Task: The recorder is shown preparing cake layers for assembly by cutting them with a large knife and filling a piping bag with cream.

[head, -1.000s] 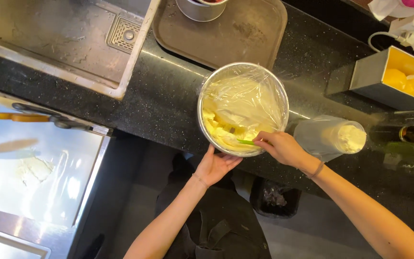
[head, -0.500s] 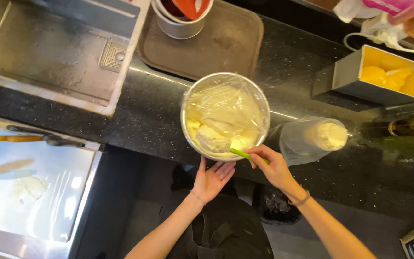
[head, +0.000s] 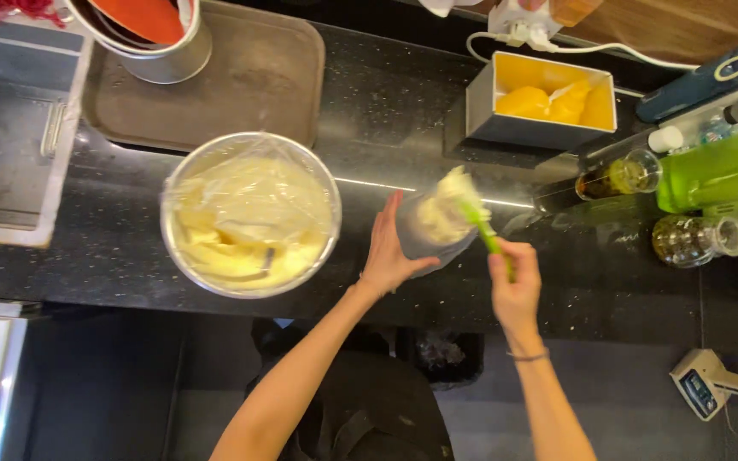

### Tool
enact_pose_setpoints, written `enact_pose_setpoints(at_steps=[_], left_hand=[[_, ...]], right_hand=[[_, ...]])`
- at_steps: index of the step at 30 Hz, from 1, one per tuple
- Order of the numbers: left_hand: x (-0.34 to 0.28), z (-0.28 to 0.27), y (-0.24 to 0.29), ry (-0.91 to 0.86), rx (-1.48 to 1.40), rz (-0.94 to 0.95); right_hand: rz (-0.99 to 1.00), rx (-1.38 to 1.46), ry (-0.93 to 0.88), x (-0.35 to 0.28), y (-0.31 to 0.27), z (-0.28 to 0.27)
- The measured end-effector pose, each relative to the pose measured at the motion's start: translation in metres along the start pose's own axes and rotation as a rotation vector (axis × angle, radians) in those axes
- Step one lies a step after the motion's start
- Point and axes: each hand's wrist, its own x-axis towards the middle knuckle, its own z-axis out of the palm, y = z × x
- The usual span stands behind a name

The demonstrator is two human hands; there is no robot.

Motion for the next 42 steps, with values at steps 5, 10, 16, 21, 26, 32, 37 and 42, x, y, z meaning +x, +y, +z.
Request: enact_pose_setpoints(at_steps=[5,10,16,21,26,32,37,42], left_hand=[[0.017,0.030,-0.030,0.047,0.071,0.049],[0.016,0.034,-0.033,0.039,0.113,0.000],[0.007,0.026,-0.012,0.067,0.114,0.015],[-0.080,-0.005,-0.014,0.061,-0.251,-0.389],[-0.157,-0.104,-0.044,0.320,-1.442,-0.909],[-0.148,-0.180,-0.059,0.390,-1.810,-0.867],[-0.143,-0.178,-0.067,0.430,-1.816,-0.975],[-0.145,-0.171,-0.072,0.379,-1.885,-0.994]], right_hand=[[0.008,-0.107,-0.062,-0.007,0.045,0.003],[-0.161,-0.255,-0.122,0.007,0.047,-0.043],[-0.151,-0.502,-0.094,0.017,0.024,-0.096],[0.006,-0.402,0.040,0.007,-0.039,-0.066],[-0.566,-0.474,-0.590,0.024,-0.151,0.076],[-1.138,-0.718,-0.962,0.060,-0.093,0.213],[-0.918,-0.915,-1.225,0.079,-0.093,0.227],[-0.638,-0.804,-1.284,0.082,-0.101,0.220]])
